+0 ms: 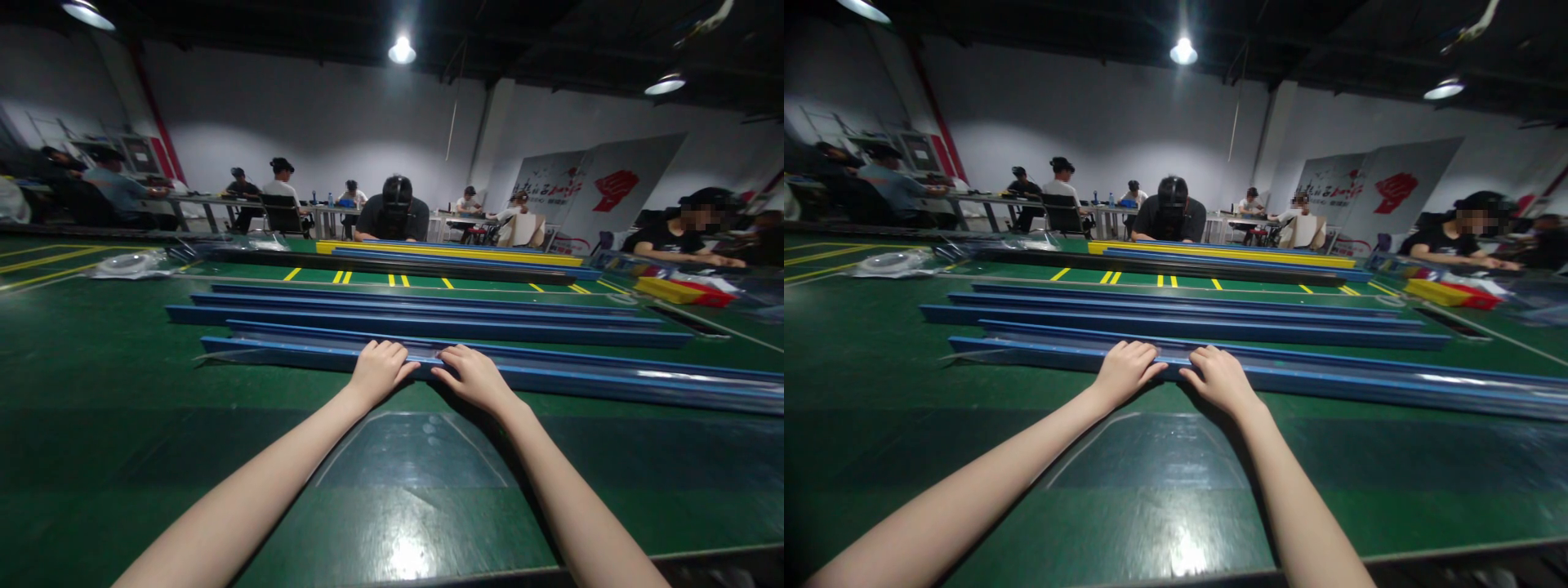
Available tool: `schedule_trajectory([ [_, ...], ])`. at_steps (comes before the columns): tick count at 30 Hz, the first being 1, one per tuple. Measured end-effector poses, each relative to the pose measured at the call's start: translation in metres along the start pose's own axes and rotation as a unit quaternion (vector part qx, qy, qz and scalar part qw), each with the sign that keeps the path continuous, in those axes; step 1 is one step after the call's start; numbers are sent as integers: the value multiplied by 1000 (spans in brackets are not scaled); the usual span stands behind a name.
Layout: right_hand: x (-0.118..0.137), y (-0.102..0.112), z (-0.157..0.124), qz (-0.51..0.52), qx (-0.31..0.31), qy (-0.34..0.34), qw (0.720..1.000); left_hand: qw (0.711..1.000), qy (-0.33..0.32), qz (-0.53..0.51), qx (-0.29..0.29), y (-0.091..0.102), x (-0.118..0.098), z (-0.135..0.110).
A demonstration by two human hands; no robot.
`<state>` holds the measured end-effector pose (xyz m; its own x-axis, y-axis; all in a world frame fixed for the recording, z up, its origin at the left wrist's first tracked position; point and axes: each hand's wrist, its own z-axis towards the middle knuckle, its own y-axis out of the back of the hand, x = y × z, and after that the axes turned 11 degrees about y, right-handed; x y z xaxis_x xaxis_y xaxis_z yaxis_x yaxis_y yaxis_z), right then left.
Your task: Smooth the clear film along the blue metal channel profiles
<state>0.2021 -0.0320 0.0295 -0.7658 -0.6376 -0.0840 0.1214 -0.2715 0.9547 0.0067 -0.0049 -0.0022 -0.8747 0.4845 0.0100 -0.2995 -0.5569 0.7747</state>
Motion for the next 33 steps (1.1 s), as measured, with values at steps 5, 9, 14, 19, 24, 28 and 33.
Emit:
schedule_trajectory([
  [5, 4, -4, 1, -16, -17, 10, 1000, 1000, -1, 7, 1, 0, 0, 0],
  [9, 7, -5, 4, -26, -14, 12, 999, 1000, -2, 12, -3, 0, 0, 0],
  [14, 6, -4, 6, -22, -9, 10, 1000, 1000, -5, 13, -10, 1, 0, 1],
  [19, 4, 1, 6, -24, 6, 8, 1000, 1000, -10, 19, -17, 3, -1, 1],
  [24, -3, 8, -1, -16, 23, -15, 999, 999, -13, 24, -19, 5, -1, 0],
  [28, -13, 15, -9, -30, 47, -49, 997, 999, -15, 31, -15, 5, 0, 0],
  [33, -21, 18, -17, -38, 56, -80, 995, 999, -4, 37, 0, 4, -1, 0],
])
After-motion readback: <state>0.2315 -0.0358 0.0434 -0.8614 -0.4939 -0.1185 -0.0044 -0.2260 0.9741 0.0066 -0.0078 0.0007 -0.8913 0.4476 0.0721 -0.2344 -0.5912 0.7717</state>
